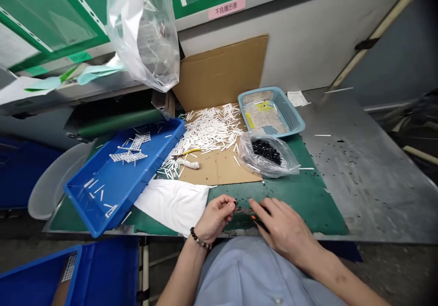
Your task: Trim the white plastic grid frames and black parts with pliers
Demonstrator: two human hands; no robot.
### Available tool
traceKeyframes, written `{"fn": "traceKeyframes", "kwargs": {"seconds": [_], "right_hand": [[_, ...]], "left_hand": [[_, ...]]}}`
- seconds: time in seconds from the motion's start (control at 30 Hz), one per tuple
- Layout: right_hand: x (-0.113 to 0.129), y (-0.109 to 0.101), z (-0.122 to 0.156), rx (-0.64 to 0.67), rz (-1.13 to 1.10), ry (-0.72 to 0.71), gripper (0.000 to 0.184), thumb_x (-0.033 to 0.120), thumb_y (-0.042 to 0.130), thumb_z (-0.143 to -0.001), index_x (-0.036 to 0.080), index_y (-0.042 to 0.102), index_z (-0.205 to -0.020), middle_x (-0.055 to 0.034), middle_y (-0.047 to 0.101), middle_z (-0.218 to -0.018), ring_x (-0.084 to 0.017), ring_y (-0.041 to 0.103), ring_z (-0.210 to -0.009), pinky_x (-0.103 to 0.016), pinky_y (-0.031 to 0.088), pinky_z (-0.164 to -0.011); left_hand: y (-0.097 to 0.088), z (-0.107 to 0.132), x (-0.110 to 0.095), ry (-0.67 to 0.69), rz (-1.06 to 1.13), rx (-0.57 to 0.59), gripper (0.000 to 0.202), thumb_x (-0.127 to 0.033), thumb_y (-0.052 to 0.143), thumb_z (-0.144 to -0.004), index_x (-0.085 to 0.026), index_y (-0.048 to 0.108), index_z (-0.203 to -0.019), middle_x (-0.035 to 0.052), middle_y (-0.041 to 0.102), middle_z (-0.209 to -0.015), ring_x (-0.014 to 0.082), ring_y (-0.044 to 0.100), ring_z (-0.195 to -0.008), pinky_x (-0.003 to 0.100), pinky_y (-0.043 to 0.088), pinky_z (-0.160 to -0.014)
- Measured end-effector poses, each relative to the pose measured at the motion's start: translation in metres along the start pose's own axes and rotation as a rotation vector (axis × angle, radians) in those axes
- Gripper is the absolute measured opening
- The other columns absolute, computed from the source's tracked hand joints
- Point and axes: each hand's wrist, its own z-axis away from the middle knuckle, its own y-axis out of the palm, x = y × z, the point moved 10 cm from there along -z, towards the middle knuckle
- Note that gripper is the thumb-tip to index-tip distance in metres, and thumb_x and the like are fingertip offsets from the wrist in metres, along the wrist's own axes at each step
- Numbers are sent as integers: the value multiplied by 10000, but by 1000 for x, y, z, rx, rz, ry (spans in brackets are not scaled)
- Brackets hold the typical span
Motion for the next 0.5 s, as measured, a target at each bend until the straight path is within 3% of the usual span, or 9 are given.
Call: {"fn": "traceKeyframes", "kwargs": {"seconds": [0.5], "right_hand": [[2,3,2,80,56,26,408,195,525,-874,165,501,-1280,-56,528,-905,-200,465,-796,-345,347,-701]], "left_hand": [[3,3,7,-148,-127,71,384,-425,804,-665,-100,632,-776,10,596,-694,45,447,-546,185,300,-528]]}}
